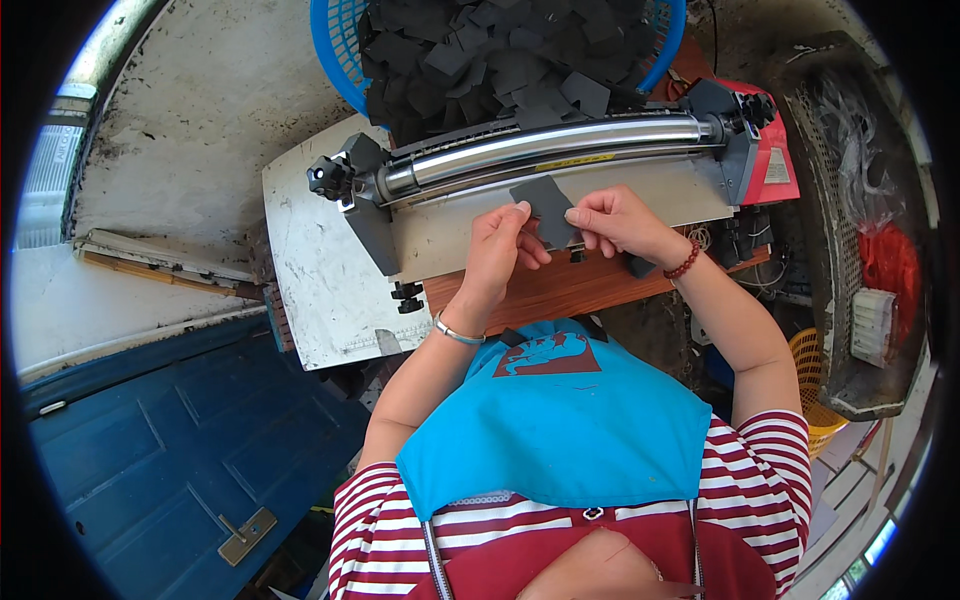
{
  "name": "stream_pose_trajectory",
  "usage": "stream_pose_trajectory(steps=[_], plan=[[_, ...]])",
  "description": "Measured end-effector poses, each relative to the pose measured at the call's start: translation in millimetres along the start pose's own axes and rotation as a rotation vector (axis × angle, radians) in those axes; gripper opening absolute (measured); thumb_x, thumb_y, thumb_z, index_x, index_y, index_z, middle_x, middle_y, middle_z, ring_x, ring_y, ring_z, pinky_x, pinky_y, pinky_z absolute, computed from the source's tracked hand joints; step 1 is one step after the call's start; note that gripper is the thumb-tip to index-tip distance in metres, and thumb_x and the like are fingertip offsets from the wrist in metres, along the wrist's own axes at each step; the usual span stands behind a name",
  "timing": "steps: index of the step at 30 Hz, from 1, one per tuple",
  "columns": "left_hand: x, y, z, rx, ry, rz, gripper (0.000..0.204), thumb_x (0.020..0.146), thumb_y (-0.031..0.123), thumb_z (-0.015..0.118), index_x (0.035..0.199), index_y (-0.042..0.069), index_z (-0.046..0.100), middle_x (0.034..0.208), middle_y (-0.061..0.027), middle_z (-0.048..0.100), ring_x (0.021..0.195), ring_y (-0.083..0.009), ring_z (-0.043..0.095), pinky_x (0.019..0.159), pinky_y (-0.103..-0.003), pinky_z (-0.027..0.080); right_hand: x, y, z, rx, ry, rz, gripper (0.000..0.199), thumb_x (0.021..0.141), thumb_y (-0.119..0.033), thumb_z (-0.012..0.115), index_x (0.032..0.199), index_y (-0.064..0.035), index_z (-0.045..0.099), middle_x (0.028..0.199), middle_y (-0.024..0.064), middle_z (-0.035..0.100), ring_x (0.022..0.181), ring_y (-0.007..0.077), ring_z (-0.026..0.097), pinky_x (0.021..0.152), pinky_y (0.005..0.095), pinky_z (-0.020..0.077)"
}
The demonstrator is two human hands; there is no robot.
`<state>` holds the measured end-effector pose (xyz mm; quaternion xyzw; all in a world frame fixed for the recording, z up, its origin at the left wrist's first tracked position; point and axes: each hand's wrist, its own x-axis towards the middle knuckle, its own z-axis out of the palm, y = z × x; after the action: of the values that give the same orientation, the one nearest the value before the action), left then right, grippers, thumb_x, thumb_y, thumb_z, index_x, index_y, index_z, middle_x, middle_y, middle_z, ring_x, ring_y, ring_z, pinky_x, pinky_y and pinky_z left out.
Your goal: Manually apply adhesive or solvent to small shoe components using a metal rod.
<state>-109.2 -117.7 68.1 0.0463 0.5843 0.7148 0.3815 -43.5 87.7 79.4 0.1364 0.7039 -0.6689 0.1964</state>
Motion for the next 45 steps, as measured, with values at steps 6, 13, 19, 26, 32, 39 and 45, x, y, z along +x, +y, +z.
stream_pose_trajectory(steps=[6,13,19,26,32,39,45], plan=[[-1,-2,4,0.037,-0.051,0.009,0.030,0.097,0.020,0.046,0.103,-0.002,0.065,0.078,-0.0052,0.063,0.060,-0.0135,0.062,0.052,-0.022,0.048,13,3,-26,-0.103,0.147,0.201,0.029,0.092,-0.029,0.061,0.080,-0.0029,0.064,0.064,0.0023,0.062,0.040,0.0062,0.052,0.032,0.0200,0.0323],[0,-4,8,0.104,-0.080,0.027,0.024,0.095,0.013,0.049,0.104,0.001,0.067,0.078,-0.0040,0.063,0.062,-0.0120,0.062,0.055,-0.021,0.048,-25,14,-38,0.064,0.406,-0.099,0.026,0.092,-0.027,0.061,0.086,-0.0021,0.066,0.067,0.0031,0.064,0.044,0.0044,0.050,0.040,0.0174,0.0366],[0,-2,16,0.172,-0.105,0.043,0.023,0.094,0.012,0.048,0.104,0.001,0.067,0.080,-0.0050,0.064,0.064,-0.0115,0.062,0.056,-0.021,0.048,-80,115,-54,-0.168,0.800,-0.044,0.034,0.091,-0.031,0.062,0.078,0.0003,0.064,0.063,0.0030,0.062,0.051,0.0084,0.056,0.047,0.0226,0.0422],[-2,-20,43,0.239,-0.271,-0.072,0.024,0.094,0.011,0.048,0.105,0.001,0.067,0.080,-0.0041,0.063,0.065,-0.0100,0.061,0.056,-0.021,0.047,-56,214,-26,-0.696,0.747,0.251,0.065,0.082,-0.047,0.066,0.124,0.0016,0.053,0.111,0.0199,0.060,0.099,0.0380,0.060,0.085,0.0442,0.0479],[-3,-35,52,0.296,-0.336,-0.181,0.024,0.092,0.012,0.051,0.107,0.001,0.066,0.081,-0.0033,0.064,0.067,-0.0081,0.059,0.058,-0.020,0.046,-49,213,-14,-0.706,0.877,0.161,0.064,0.081,-0.041,0.068,0.127,-0.0002,0.052,0.116,0.0201,0.057,0.104,0.0381,0.058,0.089,0.0426,0.0475],[-5,-35,56,0.335,-0.328,-0.213,0.024,0.092,0.012,0.051,0.108,0.002,0.066,0.081,-0.0034,0.064,0.067,-0.0079,0.060,0.058,-0.019,0.046,-49,224,-19,-0.583,1.010,0.112,0.047,0.079,-0.033,0.071,0.109,0.0015,0.060,0.100,0.0187,0.058,0.090,0.0359,0.059,0.078,0.0427,0.0479],[-1,-50,59,0.308,-0.412,-0.263,0.025,0.093,0.012,0.049,0.109,0.002,0.065,0.083,-0.0024,0.063,0.067,-0.0073,0.059,0.057,-0.019,0.046,-50,234,-24,-0.408,1.000,0.109,0.039,0.078,-0.028,0.074,0.097,0.0032,0.061,0.092,0.0168,0.060,0.080,0.0301,0.059,0.070,0.0385,0.0471]])
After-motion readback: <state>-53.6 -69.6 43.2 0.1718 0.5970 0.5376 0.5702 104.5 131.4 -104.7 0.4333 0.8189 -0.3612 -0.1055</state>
